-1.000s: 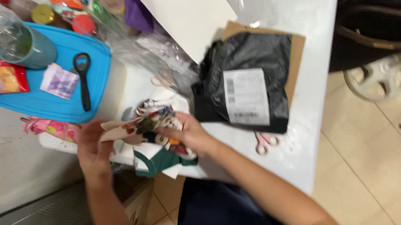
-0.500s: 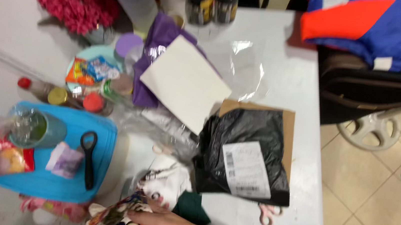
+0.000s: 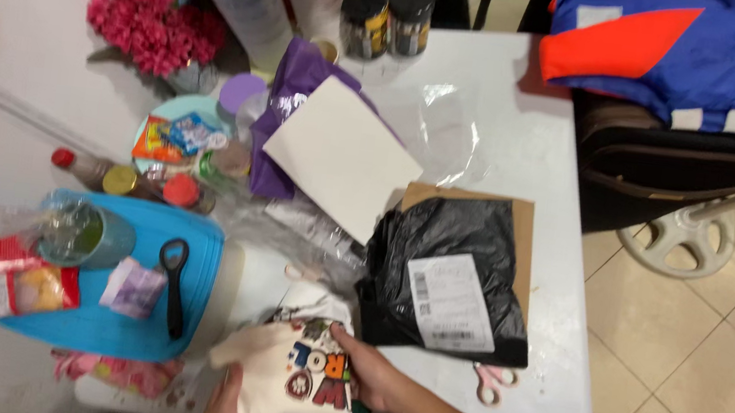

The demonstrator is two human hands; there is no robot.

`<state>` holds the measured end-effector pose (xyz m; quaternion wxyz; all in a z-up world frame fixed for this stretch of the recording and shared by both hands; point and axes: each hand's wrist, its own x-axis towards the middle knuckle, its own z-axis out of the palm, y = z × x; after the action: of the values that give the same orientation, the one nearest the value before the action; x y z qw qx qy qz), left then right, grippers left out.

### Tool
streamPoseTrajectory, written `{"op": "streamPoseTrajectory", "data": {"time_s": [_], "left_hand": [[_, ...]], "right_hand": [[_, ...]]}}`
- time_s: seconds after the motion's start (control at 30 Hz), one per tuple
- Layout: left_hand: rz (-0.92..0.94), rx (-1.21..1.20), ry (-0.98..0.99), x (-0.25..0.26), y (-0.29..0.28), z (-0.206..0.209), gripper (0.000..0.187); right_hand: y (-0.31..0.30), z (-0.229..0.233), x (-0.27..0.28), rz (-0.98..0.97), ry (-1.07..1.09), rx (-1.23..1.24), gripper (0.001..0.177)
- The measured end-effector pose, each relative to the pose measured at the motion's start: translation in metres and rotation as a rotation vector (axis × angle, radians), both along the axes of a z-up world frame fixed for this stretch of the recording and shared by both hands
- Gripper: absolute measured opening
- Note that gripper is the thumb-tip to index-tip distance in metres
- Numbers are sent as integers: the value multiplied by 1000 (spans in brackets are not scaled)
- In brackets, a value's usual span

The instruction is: The person unpacks several items from plastic bags and a cardboard box on a cluttered table. They remove a Garfield t-shirt and a Paw Patrol t-shirt from plastic packaging, then use scissors to open a cardboard box containing a red bottle of Old Spice Captain 3-in-1 body wash and a small red box.

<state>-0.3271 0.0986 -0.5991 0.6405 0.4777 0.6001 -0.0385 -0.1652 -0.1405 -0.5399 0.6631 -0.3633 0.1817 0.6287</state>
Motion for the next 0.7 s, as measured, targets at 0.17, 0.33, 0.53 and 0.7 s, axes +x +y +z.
{"op": "streamPoseTrajectory", "data": {"time_s": [0.17, 0.33, 0.53, 0.7], "left_hand": [[-345, 215, -284, -1, 1, -4, 65], [-488, 658, 4, 30, -14, 22, 60], [-391, 1314, 202, 29, -59, 71, 50], [-534, 1479, -341, 72, -125, 92, 40]], "right_hand": [[2, -51, -8, -3, -136, 177, 61], [7, -68, -14, 44, -322, -125, 46], [-29, -15, -27, 152, -1126, -208, 69], [-119, 82, 43, 354, -1949, -768, 95]]}}
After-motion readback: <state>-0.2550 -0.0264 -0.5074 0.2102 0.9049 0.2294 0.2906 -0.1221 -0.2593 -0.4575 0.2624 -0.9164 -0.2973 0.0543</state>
